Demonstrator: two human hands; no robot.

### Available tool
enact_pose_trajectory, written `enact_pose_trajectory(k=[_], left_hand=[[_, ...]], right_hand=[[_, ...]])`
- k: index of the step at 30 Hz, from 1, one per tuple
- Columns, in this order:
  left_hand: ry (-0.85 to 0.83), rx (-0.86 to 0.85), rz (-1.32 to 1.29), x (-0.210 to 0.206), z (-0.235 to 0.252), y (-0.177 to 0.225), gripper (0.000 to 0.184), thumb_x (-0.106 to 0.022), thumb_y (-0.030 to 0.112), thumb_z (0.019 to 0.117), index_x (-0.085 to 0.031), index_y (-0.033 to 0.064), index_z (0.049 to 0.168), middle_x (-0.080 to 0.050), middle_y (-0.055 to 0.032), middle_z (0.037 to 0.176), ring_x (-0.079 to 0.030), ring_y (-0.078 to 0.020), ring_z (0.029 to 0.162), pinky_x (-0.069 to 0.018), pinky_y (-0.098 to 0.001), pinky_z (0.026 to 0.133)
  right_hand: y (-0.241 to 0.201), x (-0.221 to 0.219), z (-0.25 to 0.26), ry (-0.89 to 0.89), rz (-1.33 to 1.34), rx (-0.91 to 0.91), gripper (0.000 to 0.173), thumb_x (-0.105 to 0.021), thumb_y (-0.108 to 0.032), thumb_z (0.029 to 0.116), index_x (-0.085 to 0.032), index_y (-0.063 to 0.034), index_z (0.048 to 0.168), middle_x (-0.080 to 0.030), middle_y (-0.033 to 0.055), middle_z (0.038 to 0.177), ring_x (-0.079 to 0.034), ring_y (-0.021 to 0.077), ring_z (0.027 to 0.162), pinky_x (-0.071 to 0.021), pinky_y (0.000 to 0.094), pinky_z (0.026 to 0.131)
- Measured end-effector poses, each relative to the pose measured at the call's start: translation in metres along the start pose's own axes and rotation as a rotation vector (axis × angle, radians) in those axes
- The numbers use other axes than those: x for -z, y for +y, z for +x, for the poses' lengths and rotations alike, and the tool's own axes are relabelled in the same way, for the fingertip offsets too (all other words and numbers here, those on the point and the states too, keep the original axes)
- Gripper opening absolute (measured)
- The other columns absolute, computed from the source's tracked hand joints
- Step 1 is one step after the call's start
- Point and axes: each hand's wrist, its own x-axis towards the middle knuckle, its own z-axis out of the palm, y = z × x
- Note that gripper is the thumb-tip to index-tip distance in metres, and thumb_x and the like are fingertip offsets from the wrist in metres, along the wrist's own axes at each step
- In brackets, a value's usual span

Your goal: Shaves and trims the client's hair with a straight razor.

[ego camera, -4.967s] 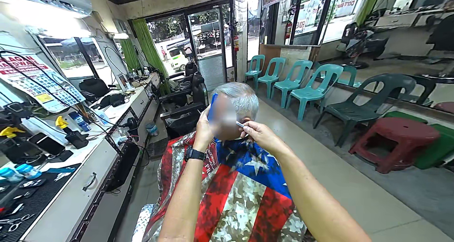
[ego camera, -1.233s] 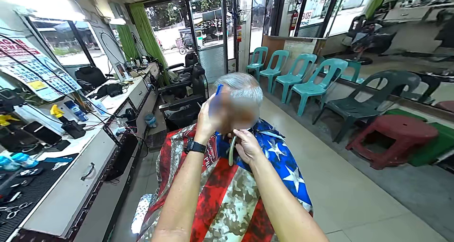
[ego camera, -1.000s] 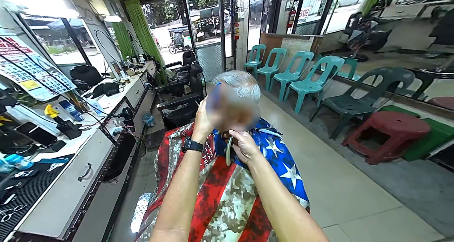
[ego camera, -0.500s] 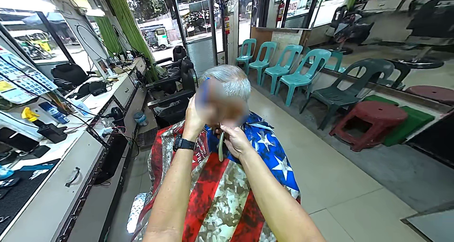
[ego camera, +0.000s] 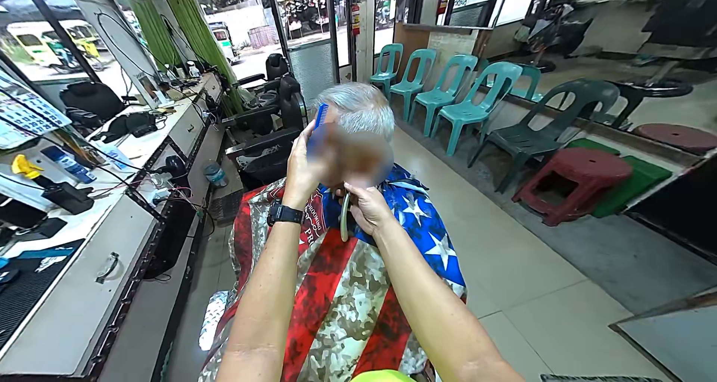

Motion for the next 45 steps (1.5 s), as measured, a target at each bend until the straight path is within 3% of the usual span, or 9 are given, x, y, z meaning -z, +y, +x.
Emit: enact_pose_trajectory(k=[8,38,45], left_hand=[[0.003,-0.002,0.012,0.0,0.001,0.0,0.084,-0.087,0.029,0.0794,-0.048,0.0211,0.153,-0.057,-0.0072,0.143,-0.058,-0.0172,0.127,-0.0524,-0.0404,0.104],[-0.008,-0.006,0.011,0.0,0.002,0.0,0.081,-0.085,0.025,0.0816,-0.047,0.0192,0.153,-0.056,-0.0086,0.143,-0.059,-0.0179,0.126,-0.0536,-0.0399,0.103],[-0.011,-0.005,0.018,0.001,0.002,0.001,0.082,-0.086,0.027,0.0815,-0.047,0.018,0.153,-0.056,-0.0083,0.143,-0.058,-0.0175,0.128,-0.0524,-0.0404,0.105]], right_hand=[[-0.003,0.003,-0.002,0.037,0.044,-0.005,0.023,-0.049,-0.012,0.1077,-0.062,-0.0068,0.125,-0.067,0.0065,0.116,-0.064,0.013,0.089,-0.0552,0.0292,0.079],[0.0,0.005,0.001,-0.003,0.014,0.007,0.025,-0.045,-0.012,0.1088,-0.062,-0.0055,0.127,-0.068,0.0091,0.123,-0.065,0.0139,0.092,-0.0536,0.029,0.08],[0.0,0.011,0.002,0.026,0.026,0.012,0.023,-0.048,-0.012,0.1082,-0.062,-0.006,0.125,-0.068,0.0085,0.117,-0.064,0.0146,0.091,-0.0542,0.0306,0.079]])
